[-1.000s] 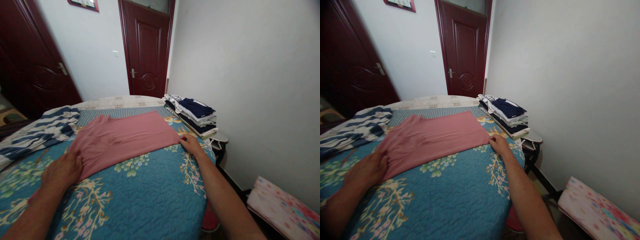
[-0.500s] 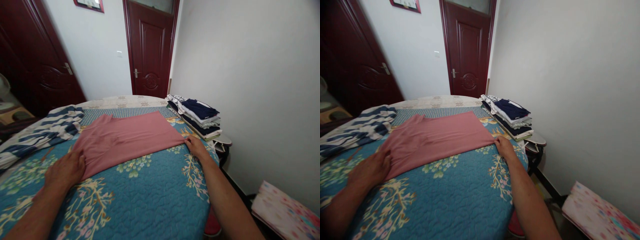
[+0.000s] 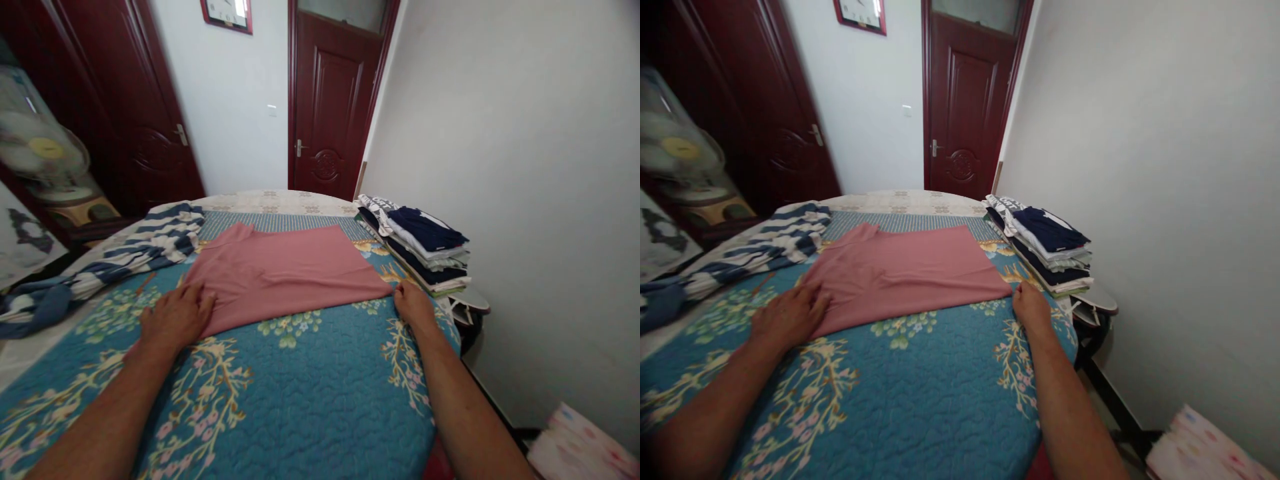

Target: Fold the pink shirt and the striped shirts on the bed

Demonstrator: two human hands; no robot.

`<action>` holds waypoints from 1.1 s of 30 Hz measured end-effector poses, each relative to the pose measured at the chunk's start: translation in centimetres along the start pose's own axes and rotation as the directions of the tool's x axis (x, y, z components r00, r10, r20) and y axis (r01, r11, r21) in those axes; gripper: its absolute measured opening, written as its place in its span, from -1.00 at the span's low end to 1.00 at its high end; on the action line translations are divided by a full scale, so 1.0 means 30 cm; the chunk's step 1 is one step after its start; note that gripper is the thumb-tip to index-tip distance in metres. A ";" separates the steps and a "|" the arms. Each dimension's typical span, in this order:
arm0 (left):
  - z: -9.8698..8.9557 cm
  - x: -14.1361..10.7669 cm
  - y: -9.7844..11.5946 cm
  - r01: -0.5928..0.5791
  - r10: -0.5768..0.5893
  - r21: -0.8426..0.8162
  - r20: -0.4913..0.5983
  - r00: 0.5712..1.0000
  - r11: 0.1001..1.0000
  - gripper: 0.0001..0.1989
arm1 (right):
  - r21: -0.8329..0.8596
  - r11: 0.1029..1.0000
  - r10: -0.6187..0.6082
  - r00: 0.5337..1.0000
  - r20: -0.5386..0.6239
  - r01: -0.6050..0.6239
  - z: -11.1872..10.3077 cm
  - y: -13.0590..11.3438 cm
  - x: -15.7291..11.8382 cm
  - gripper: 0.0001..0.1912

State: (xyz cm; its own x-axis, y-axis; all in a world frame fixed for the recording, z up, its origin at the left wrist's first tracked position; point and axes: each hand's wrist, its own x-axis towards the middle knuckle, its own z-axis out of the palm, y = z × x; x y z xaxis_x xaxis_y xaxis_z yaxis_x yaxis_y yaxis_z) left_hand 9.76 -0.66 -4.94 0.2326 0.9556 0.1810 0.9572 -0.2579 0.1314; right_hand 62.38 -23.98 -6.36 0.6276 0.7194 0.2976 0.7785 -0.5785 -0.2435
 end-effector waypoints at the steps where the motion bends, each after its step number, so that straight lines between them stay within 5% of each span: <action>1: -0.009 -0.007 0.011 0.017 -0.017 0.001 -0.012 1.000 1.000 -0.34 | 0.004 1.000 -0.004 0.998 -0.055 0.005 -0.006 -0.011 0.003 -0.74; 5: -0.023 -0.023 0.033 -0.038 0.040 0.017 -0.072 0.997 0.999 -0.37 | 0.069 0.968 -0.225 0.958 -0.175 0.240 -0.025 -0.107 0.031 -0.67; 8: -0.012 -0.023 0.028 -0.103 0.105 0.030 -0.079 0.991 0.994 -0.40 | 0.120 0.889 -0.437 0.897 -0.061 0.441 -0.005 -0.232 0.053 -0.66; 11: 0.001 -0.018 0.017 -0.103 0.105 0.027 -0.073 0.992 0.994 -0.40 | 0.135 0.844 -0.533 0.840 0.100 0.519 0.050 -0.347 0.075 -0.68; 17: 0.021 -0.004 -0.002 -0.121 0.122 0.020 -0.072 0.990 0.992 -0.43 | 0.114 0.877 -0.479 0.866 0.146 0.466 0.149 -0.396 0.143 -0.61; 26: 0.030 -0.002 -0.009 -0.121 0.126 0.082 -0.056 0.991 0.989 -0.41 | 0.052 0.915 -0.404 0.909 0.102 0.401 0.176 -0.377 0.161 -0.54; 33: -0.009 -0.040 0.029 0.056 -0.059 0.044 0.056 0.997 0.997 -0.31 | -0.088 0.977 -0.171 0.960 0.223 0.194 0.183 -0.341 0.171 -0.34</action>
State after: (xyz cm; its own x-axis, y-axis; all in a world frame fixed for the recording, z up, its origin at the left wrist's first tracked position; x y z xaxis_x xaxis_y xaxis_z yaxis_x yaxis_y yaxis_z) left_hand 10.25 -2.08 -4.78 0.1852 0.9756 0.1180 0.9755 -0.1970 0.0981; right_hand 57.62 -12.25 -7.40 0.4688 0.8749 0.1217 0.8828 -0.4592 -0.0992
